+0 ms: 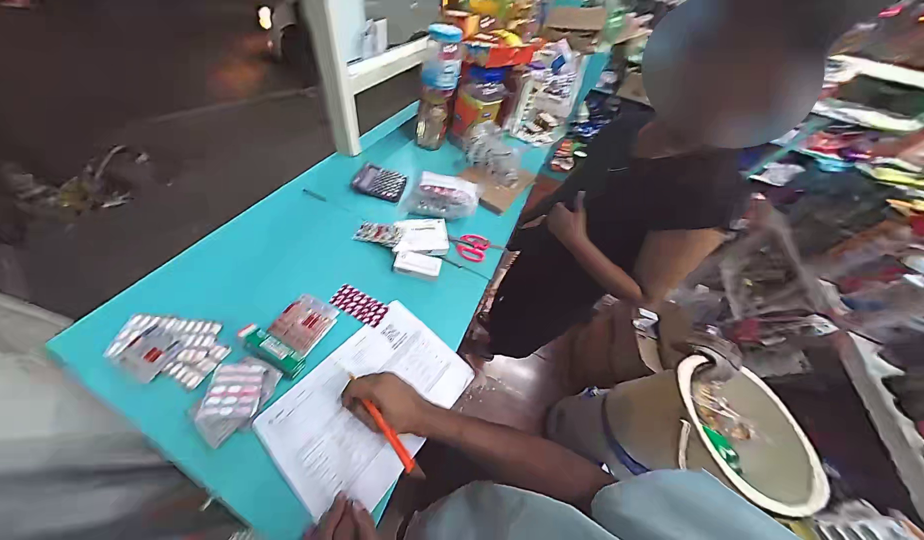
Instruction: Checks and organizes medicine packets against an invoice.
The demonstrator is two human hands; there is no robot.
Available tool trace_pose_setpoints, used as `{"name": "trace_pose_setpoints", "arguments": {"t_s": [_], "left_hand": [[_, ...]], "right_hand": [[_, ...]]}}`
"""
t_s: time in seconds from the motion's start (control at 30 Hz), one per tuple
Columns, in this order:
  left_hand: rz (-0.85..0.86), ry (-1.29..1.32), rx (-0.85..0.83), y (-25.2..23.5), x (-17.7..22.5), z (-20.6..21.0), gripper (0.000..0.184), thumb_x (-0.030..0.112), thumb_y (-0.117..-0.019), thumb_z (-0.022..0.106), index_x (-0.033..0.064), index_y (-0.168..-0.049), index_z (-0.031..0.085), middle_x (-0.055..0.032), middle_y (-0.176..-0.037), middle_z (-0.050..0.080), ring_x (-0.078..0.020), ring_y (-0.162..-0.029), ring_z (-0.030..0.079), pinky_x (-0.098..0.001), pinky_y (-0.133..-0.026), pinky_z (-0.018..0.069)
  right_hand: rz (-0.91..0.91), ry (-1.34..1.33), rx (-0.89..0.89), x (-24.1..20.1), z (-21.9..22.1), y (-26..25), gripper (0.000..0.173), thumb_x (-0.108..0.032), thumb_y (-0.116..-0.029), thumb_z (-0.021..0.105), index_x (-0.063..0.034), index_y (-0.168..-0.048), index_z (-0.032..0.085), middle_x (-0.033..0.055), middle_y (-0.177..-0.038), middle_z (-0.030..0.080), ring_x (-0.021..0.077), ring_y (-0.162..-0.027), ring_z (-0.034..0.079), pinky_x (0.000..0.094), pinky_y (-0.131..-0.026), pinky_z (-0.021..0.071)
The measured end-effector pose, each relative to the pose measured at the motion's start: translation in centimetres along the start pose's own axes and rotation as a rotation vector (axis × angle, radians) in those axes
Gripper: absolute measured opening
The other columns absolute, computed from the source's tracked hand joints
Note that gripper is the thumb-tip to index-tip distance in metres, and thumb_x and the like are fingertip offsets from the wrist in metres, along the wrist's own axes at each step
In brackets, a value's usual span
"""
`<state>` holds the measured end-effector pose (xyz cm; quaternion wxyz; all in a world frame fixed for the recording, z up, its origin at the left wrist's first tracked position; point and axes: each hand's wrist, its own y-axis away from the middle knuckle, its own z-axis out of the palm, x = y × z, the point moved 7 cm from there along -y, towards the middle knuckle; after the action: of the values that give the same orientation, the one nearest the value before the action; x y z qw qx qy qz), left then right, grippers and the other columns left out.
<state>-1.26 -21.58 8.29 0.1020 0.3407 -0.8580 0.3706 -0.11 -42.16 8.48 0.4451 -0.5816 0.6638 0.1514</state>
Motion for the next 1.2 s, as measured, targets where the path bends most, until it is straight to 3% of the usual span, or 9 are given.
{"name": "trace_pose_setpoints", "arguments": {"t_s": [0.23,0.37,0.47,0.63,0.8,0.87,1.0,1.07,1.2], "left_hand": [[-0.018,0.008,0.069,1.5,-1.9,1.0,0.032,0.03,-0.0949,0.059,0.0098,-0.083,0.08,-0.0051,-0.099,0.078,-0.023,-0.088,0.067,-0.0401,-0.089,0.049],[-0.021,-0.006,0.107,1.2,-1.8,1.1,0.032,0.029,-0.0942,0.058,0.0109,-0.08,0.08,-0.0033,-0.099,0.078,-0.0235,-0.088,0.068,-0.0409,-0.087,0.0491],[-0.021,-0.029,0.111,1.3,-1.6,0.6,0.031,0.028,-0.094,0.059,0.0106,-0.081,0.08,-0.0032,-0.098,0.078,-0.0242,-0.087,0.068,-0.0414,-0.086,0.0498],[-0.036,-0.014,0.124,1.0,-1.6,0.8,0.027,0.026,-0.0926,0.06,0.0121,-0.08,0.08,-0.0011,-0.099,0.078,-0.0214,-0.086,0.067,-0.0395,-0.089,0.0489],[-0.031,-0.01,0.113,1.0,-1.6,0.7,0.026,0.024,-0.0933,0.06,0.0119,-0.08,0.079,-0.0011,-0.099,0.078,-0.0205,-0.085,0.067,-0.039,-0.089,0.0492],[-0.035,-0.009,0.11,1.1,-1.6,0.7,0.026,0.024,-0.0934,0.06,0.0117,-0.081,0.079,-0.0012,-0.099,0.078,-0.0208,-0.085,0.067,-0.0392,-0.09,0.0492],[-0.048,-0.012,0.097,1.1,-1.8,0.8,0.026,0.024,-0.0944,0.06,0.0117,-0.082,0.08,-0.001,-0.1,0.078,-0.0202,-0.087,0.067,-0.0392,-0.092,0.0484],[-0.054,-0.002,0.084,1.2,-1.7,0.9,0.026,0.024,-0.0944,0.06,0.0111,-0.083,0.08,-0.0015,-0.101,0.078,-0.0202,-0.087,0.068,-0.0398,-0.093,0.0492],[-0.069,0.119,0.092,1.0,-2.0,0.4,0.026,0.026,-0.0948,0.062,0.013,-0.081,0.08,-0.0014,-0.099,0.078,-0.0197,-0.093,0.068,-0.0383,-0.094,0.0489]], "right_hand": [[-0.067,-0.12,0.188,0.5,-1.2,0.3,0.014,-0.005,-0.0921,0.059,0.0019,-0.097,0.07,0.0109,-0.083,0.069,0.0142,-0.071,0.065,0.0299,-0.067,0.0558],[0.126,0.209,0.616,3.8,-10.3,0.7,0.03,-0.015,-0.092,0.068,0.0043,-0.115,0.07,0.0172,-0.112,0.073,0.0223,-0.1,0.071,0.0374,-0.089,0.0588],[0.378,0.41,0.584,8.4,-16.4,0.2,0.044,-0.027,-0.0928,0.071,0.0041,-0.123,0.062,0.0253,-0.135,0.059,0.0386,-0.125,0.057,0.0546,-0.103,0.0473],[0.399,0.562,0.507,11.3,-18.9,-0.8,0.039,-0.022,-0.0891,0.078,0.0052,-0.112,0.063,0.0281,-0.109,0.066,0.0453,-0.099,0.066,0.0641,-0.083,0.0516],[0.446,0.499,0.468,11.4,-19.1,-0.5,0.045,-0.027,-0.0853,0.083,0.0042,-0.111,0.062,0.0246,-0.111,0.066,0.0387,-0.099,0.066,0.06,-0.086,0.0521],[0.496,0.495,0.429,11.8,-19.1,-0.2,0.044,-0.03,-0.0866,0.082,0.0046,-0.106,0.062,0.0253,-0.097,0.065,0.0405,-0.087,0.065,0.0625,-0.076,0.0493],[0.189,-0.047,0.595,8.7,-20.1,0.8,0.025,-0.02,-0.0858,0.081,-0.0141,-0.097,0.059,-0.0041,-0.09,0.065,0.0102,-0.084,0.066,0.0368,-0.081,0.0589],[0.049,-0.445,0.654,6.8,-19.6,1.0,0.018,-0.013,-0.0908,0.072,-0.0243,-0.091,0.058,-0.0092,-0.088,0.067,0.0095,-0.086,0.067,0.0382,-0.087,0.0584],[0.171,-0.727,0.549,4.5,-14.4,1.8,0.019,-0.022,-0.0889,0.073,-0.0297,-0.083,0.057,-0.0126,-0.081,0.064,0.0039,-0.082,0.064,0.0319,-0.085,0.0562]]}}
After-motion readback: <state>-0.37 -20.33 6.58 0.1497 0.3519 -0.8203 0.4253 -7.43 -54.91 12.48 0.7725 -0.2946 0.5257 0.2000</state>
